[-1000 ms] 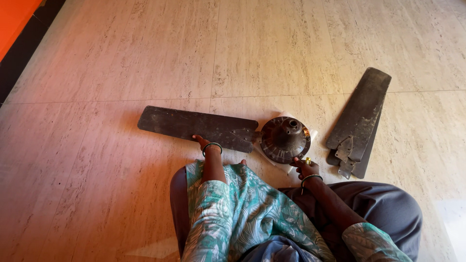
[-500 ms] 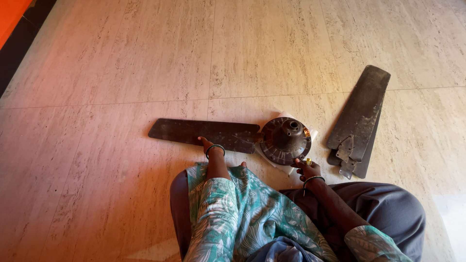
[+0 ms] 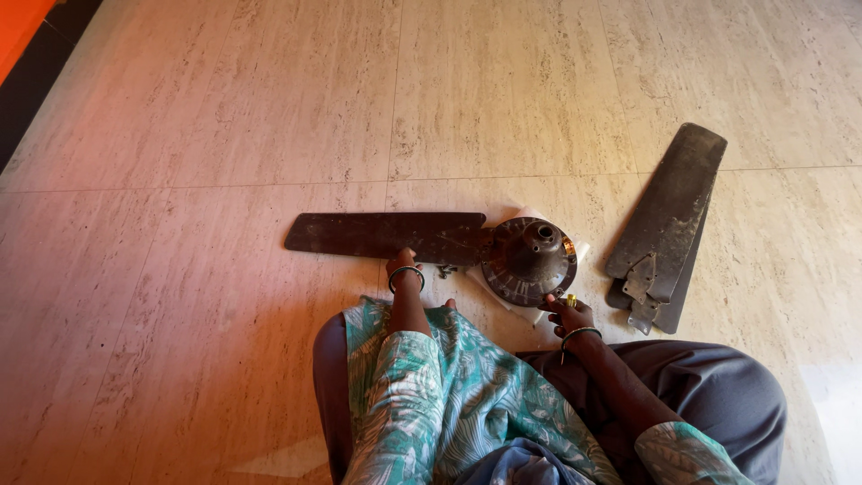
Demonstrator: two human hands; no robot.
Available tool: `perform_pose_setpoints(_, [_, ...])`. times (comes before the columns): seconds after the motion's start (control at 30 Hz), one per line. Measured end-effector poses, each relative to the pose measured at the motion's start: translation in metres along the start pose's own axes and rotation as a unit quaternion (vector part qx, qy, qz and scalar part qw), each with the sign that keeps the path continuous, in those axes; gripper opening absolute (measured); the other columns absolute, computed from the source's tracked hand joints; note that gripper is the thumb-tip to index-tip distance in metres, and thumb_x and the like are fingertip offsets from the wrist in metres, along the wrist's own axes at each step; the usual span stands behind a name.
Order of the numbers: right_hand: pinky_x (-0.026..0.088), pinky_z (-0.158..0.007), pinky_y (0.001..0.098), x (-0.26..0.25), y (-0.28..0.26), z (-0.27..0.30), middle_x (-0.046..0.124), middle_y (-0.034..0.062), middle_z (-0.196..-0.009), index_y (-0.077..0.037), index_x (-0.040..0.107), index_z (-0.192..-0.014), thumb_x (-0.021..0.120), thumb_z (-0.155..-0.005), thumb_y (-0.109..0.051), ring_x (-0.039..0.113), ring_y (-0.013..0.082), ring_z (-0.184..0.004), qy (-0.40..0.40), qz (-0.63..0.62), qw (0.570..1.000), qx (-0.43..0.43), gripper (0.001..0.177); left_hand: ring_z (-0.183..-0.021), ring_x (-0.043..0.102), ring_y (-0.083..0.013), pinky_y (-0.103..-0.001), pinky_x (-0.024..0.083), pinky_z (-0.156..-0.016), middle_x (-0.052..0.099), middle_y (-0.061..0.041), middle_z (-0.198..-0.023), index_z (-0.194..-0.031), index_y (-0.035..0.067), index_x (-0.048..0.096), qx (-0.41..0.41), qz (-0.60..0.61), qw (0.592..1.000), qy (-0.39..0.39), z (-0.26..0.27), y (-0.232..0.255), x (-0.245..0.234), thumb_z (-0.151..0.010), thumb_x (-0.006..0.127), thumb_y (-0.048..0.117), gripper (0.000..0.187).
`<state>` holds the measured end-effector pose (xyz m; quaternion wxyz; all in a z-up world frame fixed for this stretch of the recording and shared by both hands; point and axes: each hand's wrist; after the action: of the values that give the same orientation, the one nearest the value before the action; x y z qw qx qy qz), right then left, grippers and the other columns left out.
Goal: The person sits on the floor and assembles an electric fan by attaching fan blades to the central hub using a screwdriver. The person secures each blade with screws, tightening them in sequence.
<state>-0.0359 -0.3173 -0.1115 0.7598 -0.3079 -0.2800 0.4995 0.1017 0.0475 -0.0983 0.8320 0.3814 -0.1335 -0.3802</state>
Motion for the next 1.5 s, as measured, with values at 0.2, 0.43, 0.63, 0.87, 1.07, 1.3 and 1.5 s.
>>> perform_pose_setpoints(0.2, [0.034, -0.044, 0.0247, -0.001, 0.0, 0.002, 0.078, 0.0088, -0.096, -0.002, 0.069, -0.102, 0.078, -0.091, -0.026, 0.054, 0.0096, -0.066, 0.002, -0.002, 1.0, 0.012, 0.028, -0.078, 0.073, -0.0286, -0.039, 0.05, -0.058, 0.068, -0.021, -0.105, -0.113, -0.012, 0.063, -0.027, 0.02, 0.999, -0.013, 0.002, -0.001, -0.001, -0.083, 0.065, 0.004, 0.034])
perform_pose_setpoints(0.43, [0.033, -0.044, 0.0252, -0.002, 0.001, 0.0, 0.076, 0.0086, -0.094, -0.002, 0.068, -0.1, 0.079, -0.091, -0.026, 0.053, 0.0101, -0.066, 0.004, -0.005, 1.0, 0.01, 0.028, -0.086, 0.073, -0.028, -0.041, 0.064, -0.075, 0.07, -0.022, -0.11, -0.121, -0.005, 0.064, -0.066, 0.094, 0.993, -0.022, 0.003, 0.001, 0.003, -0.096, 0.064, 0.003, 0.026])
perform_pose_setpoints(0.63, [0.033, -0.045, 0.0255, -0.003, 0.002, -0.002, 0.076, 0.0073, -0.093, -0.004, 0.069, -0.099, 0.079, -0.09, -0.024, 0.056, 0.0106, -0.067, 0.004, -0.013, 1.0, 0.014, 0.024, -0.072, 0.072, -0.0238, -0.038, 0.06, -0.067, 0.073, -0.013, -0.096, -0.106, -0.002, 0.064, -0.058, 0.1, 0.993, -0.028, -0.001, 0.005, 0.007, -0.101, 0.057, 0.004, 0.01])
perform_pose_setpoints(0.87, [0.034, -0.046, 0.0261, -0.003, 0.003, -0.003, 0.077, 0.0063, -0.094, -0.004, 0.07, -0.099, 0.079, -0.09, -0.025, 0.055, 0.0103, -0.069, 0.003, 0.002, 1.0, 0.01, 0.024, -0.065, 0.066, -0.0199, -0.036, 0.059, -0.062, 0.068, -0.008, -0.083, -0.09, 0.007, 0.054, -0.005, 0.124, 0.99, -0.074, -0.004, 0.003, 0.011, -0.098, 0.063, 0.0, 0.014])
perform_pose_setpoints(1.07, [0.036, -0.047, 0.0261, -0.004, 0.005, -0.002, 0.077, 0.0051, -0.095, -0.006, 0.071, -0.1, 0.079, -0.09, -0.027, 0.057, 0.0108, -0.07, 0.013, 0.018, 1.0, 0.008, 0.025, -0.064, 0.067, -0.0169, -0.035, 0.057, -0.056, 0.068, -0.006, -0.083, -0.089, 0.009, 0.053, 0.044, 0.02, 0.993, -0.105, -0.006, 0.007, 0.013, -0.094, 0.067, 0.0, 0.017])
perform_pose_setpoints(1.3, [0.035, -0.046, 0.0264, 0.0, 0.0, 0.001, 0.078, 0.0065, -0.095, -0.005, 0.069, -0.101, 0.08, -0.089, -0.028, 0.059, 0.0123, -0.071, 0.017, 0.013, 1.0, 0.008, 0.028, -0.058, 0.064, -0.0145, -0.032, 0.045, -0.047, 0.074, -0.011, -0.084, -0.133, -0.004, 0.06, 0.113, -0.062, 0.99, -0.063, -0.004, 0.024, 0.019, -0.09, 0.079, -0.002, 0.047])
perform_pose_setpoints(1.5, [0.036, -0.046, 0.0262, 0.0, 0.001, 0.0, 0.076, 0.0045, -0.095, -0.006, 0.07, -0.101, 0.081, -0.088, -0.03, 0.06, 0.0121, -0.073, 0.021, 0.014, 1.0, 0.009, 0.029, -0.057, 0.061, -0.0125, -0.03, 0.048, -0.048, 0.074, -0.01, -0.088, -0.16, 0.024, 0.042, 0.057, -0.051, 0.994, -0.08, 0.003, 0.032, 0.024, -0.089, 0.073, -0.004, 0.082])
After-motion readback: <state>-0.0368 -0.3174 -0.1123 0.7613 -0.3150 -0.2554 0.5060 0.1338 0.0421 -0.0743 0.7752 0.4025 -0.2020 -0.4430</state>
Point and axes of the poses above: each hand's wrist, its own z-axis away from the middle knuckle, its own x-axis out of the palm, y = z × x
